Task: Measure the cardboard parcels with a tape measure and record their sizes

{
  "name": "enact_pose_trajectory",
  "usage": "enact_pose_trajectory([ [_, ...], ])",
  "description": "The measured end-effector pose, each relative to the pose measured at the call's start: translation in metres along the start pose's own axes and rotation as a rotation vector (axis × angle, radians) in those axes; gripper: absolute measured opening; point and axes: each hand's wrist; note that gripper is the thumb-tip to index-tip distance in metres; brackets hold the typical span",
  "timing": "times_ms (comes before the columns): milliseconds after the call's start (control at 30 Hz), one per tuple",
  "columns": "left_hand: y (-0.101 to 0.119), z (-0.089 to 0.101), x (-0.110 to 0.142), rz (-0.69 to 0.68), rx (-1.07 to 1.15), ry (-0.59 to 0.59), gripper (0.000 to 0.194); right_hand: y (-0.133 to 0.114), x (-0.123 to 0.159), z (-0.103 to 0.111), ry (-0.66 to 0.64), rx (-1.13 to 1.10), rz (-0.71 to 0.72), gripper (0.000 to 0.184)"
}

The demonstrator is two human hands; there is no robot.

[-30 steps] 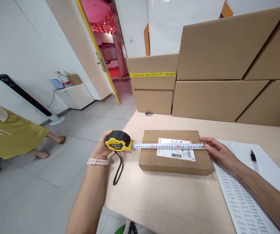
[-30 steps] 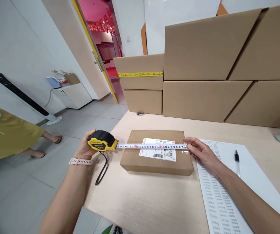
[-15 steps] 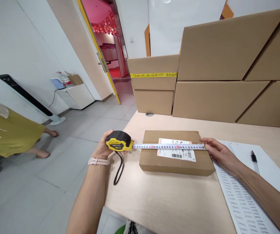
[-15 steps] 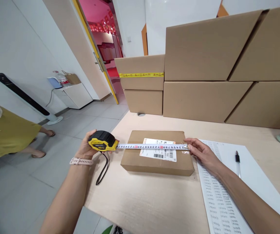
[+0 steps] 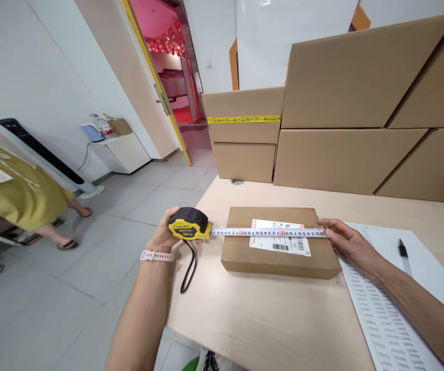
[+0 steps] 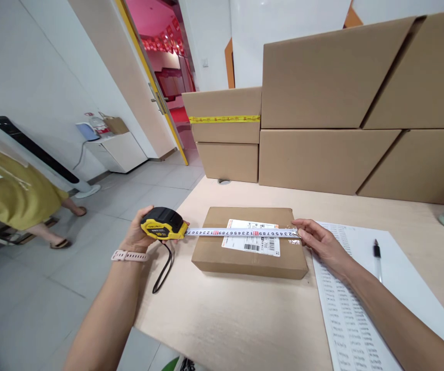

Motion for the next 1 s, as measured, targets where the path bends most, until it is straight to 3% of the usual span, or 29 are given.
enact_pose_trajectory([
  [700, -0.001, 0.001, -0.001, -0.007, -0.025, -0.016, 0.051, 0.0, 0.0, 0.0, -0.017, -0.015, 0.001, 0.037],
  [1000, 0.006, -0.023, 0.004, -0.044, -0.112, -0.084, 0.061, -0.014, -0.001, -0.007, 0.0, 0.033, 0.086, 0.043],
])
Point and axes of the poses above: each hand's wrist, its own x-axis away from the middle knuckle, its own z-axis out of the back of the hand, y = z × x, and after that the axes turned 14 degrees about -x, right-handed
